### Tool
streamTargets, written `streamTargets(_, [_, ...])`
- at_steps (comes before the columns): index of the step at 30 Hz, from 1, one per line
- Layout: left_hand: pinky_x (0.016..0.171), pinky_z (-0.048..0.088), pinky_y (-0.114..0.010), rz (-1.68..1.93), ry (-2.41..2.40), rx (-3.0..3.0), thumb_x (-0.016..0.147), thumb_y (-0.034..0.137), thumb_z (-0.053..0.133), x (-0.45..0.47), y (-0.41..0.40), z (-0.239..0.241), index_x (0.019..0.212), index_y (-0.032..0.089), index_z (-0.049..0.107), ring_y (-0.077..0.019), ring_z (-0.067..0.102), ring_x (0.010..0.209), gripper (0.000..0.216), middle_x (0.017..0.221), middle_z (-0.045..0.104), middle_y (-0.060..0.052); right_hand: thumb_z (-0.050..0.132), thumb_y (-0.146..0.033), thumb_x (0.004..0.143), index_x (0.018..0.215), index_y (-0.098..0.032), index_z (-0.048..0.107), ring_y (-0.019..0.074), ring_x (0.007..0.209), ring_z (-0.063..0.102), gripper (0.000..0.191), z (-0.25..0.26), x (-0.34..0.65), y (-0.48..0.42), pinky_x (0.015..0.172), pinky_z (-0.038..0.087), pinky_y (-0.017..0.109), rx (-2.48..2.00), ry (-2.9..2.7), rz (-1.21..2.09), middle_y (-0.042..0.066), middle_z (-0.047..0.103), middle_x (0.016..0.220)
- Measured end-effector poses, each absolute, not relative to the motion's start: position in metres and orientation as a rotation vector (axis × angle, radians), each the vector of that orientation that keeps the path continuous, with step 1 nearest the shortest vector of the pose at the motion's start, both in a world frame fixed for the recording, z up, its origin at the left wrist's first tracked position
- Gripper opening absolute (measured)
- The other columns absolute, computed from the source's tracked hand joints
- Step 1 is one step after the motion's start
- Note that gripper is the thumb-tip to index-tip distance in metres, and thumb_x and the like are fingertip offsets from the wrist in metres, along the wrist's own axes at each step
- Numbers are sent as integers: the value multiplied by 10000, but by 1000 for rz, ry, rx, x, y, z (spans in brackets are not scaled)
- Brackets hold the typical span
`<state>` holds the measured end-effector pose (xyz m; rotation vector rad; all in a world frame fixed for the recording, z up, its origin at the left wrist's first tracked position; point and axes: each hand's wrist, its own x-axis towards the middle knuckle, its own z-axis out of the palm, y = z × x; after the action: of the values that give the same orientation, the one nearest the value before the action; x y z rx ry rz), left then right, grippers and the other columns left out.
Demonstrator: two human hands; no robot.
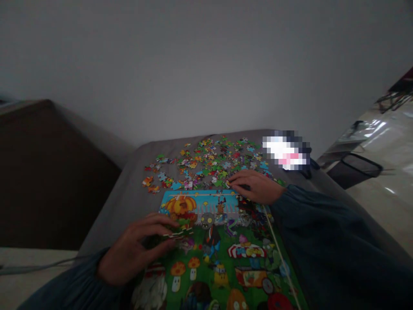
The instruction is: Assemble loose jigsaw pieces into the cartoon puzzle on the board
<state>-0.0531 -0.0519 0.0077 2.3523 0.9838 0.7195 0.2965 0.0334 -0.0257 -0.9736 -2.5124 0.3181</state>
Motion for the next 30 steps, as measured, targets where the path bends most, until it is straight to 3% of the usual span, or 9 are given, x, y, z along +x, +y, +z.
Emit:
streamTargets(10, [838,571,-269,637,1098,2473,827,128,636,-67,-112,15,967,294,696,-168,668,983,226,1011,729,-5,472,-273,938,1020,-172,710,216,1055,614,271,-28,298,33,969,463,403,-996,-2556,283,78,684,1142])
streamTargets(14, [926,543,-349,520,1154,2471,849,194,633,-68,-115,12,939,311,703,-198,589,1145,163,1121,698,-5,479,-283,935,1025,-184,709,216,1057,613,266,-29,298,33,968,466,410,-1005,-2553,277,73,683,1140])
streamTargets(17, [1006,482,-476,360,1276,2456,855,327,641,-72,-106,8,879,304,715,-256,463,1296,82,1295,611,-6,481,-282,931,1039,-177,707,216,1061,611,272,-29,299,33,971,464,411,-1007,-2556,286,76,680,1142])
streamTargets(21, [1049,362,-627,214,1402,2443,840,432,637,-77,-92,2,842,281,732,-349,212,1429,179,1519,375,6,484,-274,923,1041,-184,709,219,1059,614,269,-29,298,32,971,464,422,-999,-2552,283,80,680,1143])
streamTargets(30, [1026,275,-732,111,1419,2422,838,458,628,-82,-93,6,802,271,734,-425,-11,1444,218,1591,163,66,482,-282,923,1054,-197,705,232,1080,606,272,-29,299,32,981,456,445,-998,-2547,318,89,673,1156])
